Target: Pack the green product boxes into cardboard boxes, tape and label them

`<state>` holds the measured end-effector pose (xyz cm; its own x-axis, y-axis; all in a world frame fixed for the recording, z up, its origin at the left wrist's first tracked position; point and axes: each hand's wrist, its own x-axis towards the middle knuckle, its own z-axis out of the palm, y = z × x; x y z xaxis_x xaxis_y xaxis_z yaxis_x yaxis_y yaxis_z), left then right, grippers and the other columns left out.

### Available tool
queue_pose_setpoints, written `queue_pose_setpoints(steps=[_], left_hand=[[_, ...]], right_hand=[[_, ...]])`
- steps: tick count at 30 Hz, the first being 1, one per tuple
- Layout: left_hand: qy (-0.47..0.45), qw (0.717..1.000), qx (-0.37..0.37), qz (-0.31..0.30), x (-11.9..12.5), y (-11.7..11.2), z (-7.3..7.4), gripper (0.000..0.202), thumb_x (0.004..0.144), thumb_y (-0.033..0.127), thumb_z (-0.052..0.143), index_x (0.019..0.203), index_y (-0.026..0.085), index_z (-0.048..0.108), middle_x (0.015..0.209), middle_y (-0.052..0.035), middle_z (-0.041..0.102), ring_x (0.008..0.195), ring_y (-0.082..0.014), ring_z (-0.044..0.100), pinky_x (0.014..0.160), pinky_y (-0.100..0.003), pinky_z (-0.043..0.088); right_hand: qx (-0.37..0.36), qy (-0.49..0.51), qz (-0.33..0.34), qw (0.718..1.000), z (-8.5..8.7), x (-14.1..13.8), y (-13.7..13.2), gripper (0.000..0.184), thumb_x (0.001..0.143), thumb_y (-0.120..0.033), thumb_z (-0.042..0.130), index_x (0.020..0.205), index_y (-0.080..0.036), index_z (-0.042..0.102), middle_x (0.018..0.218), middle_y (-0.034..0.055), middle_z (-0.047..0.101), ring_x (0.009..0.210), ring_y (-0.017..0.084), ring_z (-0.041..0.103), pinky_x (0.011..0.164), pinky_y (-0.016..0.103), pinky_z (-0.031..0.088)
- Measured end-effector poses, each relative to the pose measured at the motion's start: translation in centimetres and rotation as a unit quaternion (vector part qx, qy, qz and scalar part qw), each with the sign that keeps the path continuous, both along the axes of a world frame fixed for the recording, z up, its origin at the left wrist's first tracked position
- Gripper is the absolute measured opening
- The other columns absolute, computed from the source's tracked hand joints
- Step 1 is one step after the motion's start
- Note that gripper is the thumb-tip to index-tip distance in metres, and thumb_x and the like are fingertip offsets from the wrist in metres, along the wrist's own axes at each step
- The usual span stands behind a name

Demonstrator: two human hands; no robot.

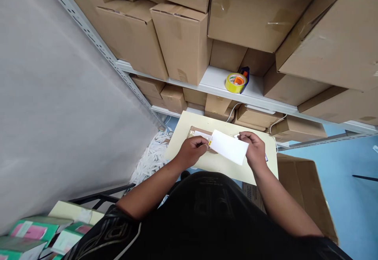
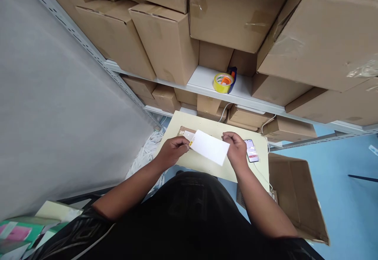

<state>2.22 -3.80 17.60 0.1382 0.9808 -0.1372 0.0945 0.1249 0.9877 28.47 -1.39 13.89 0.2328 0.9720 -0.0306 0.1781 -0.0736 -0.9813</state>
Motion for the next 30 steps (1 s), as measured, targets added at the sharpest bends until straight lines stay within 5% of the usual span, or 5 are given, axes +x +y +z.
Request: queue_pose_setpoints(steps=[6,10,16,23,30], left_hand=[[0.048,0.998,0.045,0.021,-0.8,-0.8,-0.2,0.016,0.083,0.028,0.061,0.074,0.018,0.07,0.075,-0.0004,0.066,0.073,-0.0158,0.057,0.068,-0.027,0.043],[0.052,0.996,0.061,0.039,-1.9,-1.2,-0.3,0.015,0.084,0.028,0.062,0.076,0.018,0.071,0.077,-0.0006,0.068,0.075,-0.0159,0.06,0.07,-0.026,0.045],[0.057,0.993,0.105,0.011,-2.0,-1.7,-0.1,0.015,0.086,0.025,0.062,0.078,0.019,0.072,0.079,-0.0005,0.07,0.077,-0.0155,0.064,0.073,-0.026,0.049],[0.062,0.987,0.15,-0.021,-2.0,-2.4,0.2,0.018,0.09,0.026,0.06,0.077,0.019,0.071,0.078,-0.0004,0.068,0.076,-0.0144,0.062,0.075,-0.026,0.048],[0.139,0.986,0.043,0.079,-8.9,-3.5,-5.3,0.016,0.077,0.031,0.058,0.07,0.019,0.066,0.066,0.0026,0.061,0.066,-0.0143,0.055,0.062,-0.024,0.042]], right_hand=[[0.148,-0.027,-0.092,0.984,2.8,-0.9,1.0,0.016,0.086,-0.036,0.068,0.083,-0.021,0.073,0.09,0.0038,0.071,0.09,0.021,0.064,0.087,0.037,0.05],[0.139,0.03,-0.144,0.979,3.5,0.0,1.3,0.018,0.088,-0.037,0.064,0.082,-0.021,0.069,0.083,0.0022,0.069,0.075,0.017,0.062,0.075,0.034,0.05],[0.136,-0.094,0.202,0.965,4.7,-6.4,-3.1,0.016,0.089,-0.039,0.073,0.094,-0.024,0.076,0.093,0.0051,0.073,0.086,0.021,0.066,0.08,0.035,0.053],[0.079,-0.052,0.199,0.975,3.8,-11.2,-4.1,0.02,0.092,-0.041,0.067,0.086,-0.023,0.074,0.084,0.0022,0.073,0.079,0.018,0.065,0.075,0.031,0.051],[-0.028,0.074,0.083,0.993,2.1,-11.0,-2.2,0.024,0.083,-0.044,0.07,0.078,-0.021,0.069,0.065,-0.0018,0.062,0.063,0.015,0.055,0.063,0.028,0.045]])
